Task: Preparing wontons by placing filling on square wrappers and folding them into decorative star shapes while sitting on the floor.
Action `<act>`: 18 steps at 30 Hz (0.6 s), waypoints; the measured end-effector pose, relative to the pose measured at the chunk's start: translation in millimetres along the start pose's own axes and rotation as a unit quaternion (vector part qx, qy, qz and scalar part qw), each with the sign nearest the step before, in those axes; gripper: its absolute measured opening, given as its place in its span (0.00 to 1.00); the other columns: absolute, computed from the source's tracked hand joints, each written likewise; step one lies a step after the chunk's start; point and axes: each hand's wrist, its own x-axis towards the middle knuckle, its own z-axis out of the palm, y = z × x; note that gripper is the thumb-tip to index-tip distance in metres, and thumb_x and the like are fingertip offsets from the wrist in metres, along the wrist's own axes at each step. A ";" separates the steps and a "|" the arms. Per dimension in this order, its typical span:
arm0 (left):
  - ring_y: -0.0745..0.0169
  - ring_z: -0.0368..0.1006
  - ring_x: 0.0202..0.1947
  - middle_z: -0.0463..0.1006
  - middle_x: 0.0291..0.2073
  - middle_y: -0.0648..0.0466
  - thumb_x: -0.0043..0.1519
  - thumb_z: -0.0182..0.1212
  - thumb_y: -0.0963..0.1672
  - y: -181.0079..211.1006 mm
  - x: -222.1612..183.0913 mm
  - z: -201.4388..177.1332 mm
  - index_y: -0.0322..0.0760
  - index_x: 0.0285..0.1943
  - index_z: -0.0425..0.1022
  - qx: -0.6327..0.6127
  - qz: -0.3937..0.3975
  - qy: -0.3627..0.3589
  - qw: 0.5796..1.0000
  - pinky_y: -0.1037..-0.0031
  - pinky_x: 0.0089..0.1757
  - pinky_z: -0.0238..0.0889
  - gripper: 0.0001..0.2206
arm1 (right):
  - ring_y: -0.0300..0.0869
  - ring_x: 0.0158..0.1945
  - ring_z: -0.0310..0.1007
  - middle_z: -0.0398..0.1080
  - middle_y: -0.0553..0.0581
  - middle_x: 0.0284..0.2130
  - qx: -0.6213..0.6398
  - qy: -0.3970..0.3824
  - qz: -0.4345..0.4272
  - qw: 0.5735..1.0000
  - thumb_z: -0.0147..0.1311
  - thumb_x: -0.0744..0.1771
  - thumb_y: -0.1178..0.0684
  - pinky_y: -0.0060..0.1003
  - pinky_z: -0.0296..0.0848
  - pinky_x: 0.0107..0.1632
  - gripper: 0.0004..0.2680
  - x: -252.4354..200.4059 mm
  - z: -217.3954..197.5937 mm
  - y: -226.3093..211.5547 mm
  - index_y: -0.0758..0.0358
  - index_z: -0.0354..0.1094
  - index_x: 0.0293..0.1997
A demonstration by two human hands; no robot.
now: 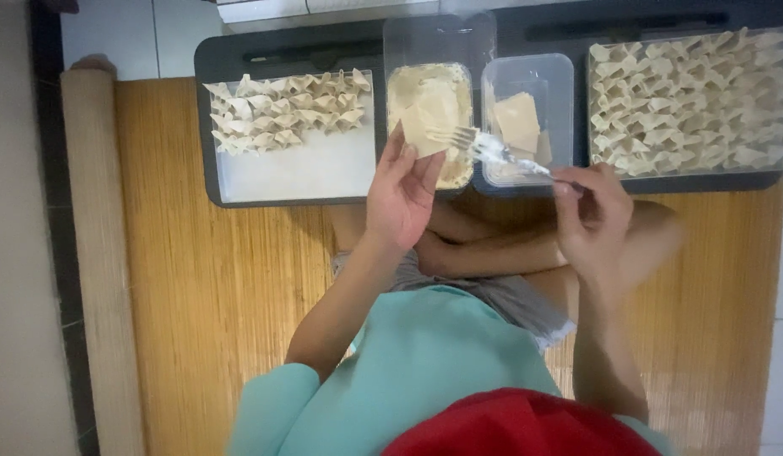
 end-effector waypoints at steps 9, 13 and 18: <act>0.55 0.72 0.58 0.71 0.59 0.42 0.68 0.49 0.35 37.9 -20.7 14.7 0.30 0.74 0.56 -0.024 0.073 0.018 0.997 0.68 0.62 0.67 0.23 | 0.39 0.34 0.63 0.73 0.55 0.39 -0.167 0.062 0.051 0.983 0.60 0.74 0.66 0.30 0.61 0.40 0.04 12.5 -0.7 -56.0 0.70 0.75 0.55; 0.46 0.69 0.63 0.67 0.66 0.40 0.69 0.48 0.38 47.9 -20.2 -14.1 0.33 0.77 0.52 -0.004 0.068 0.072 0.995 0.62 0.64 0.66 0.25 | 0.53 0.39 0.72 0.77 0.62 0.37 -0.220 0.004 0.024 0.975 0.60 0.74 0.62 0.42 0.68 0.43 0.04 20.3 7.9 -35.7 0.70 0.79 0.54; 0.42 0.70 0.65 0.68 0.67 0.39 0.72 0.45 0.40 56.8 -20.0 -42.1 0.35 0.77 0.51 0.018 0.052 0.078 0.995 0.59 0.64 0.69 0.23 | 0.62 0.40 0.79 0.79 0.66 0.36 -0.250 -0.100 -0.020 0.963 0.58 0.75 0.62 0.52 0.76 0.46 0.04 32.4 28.2 -23.4 0.70 0.79 0.48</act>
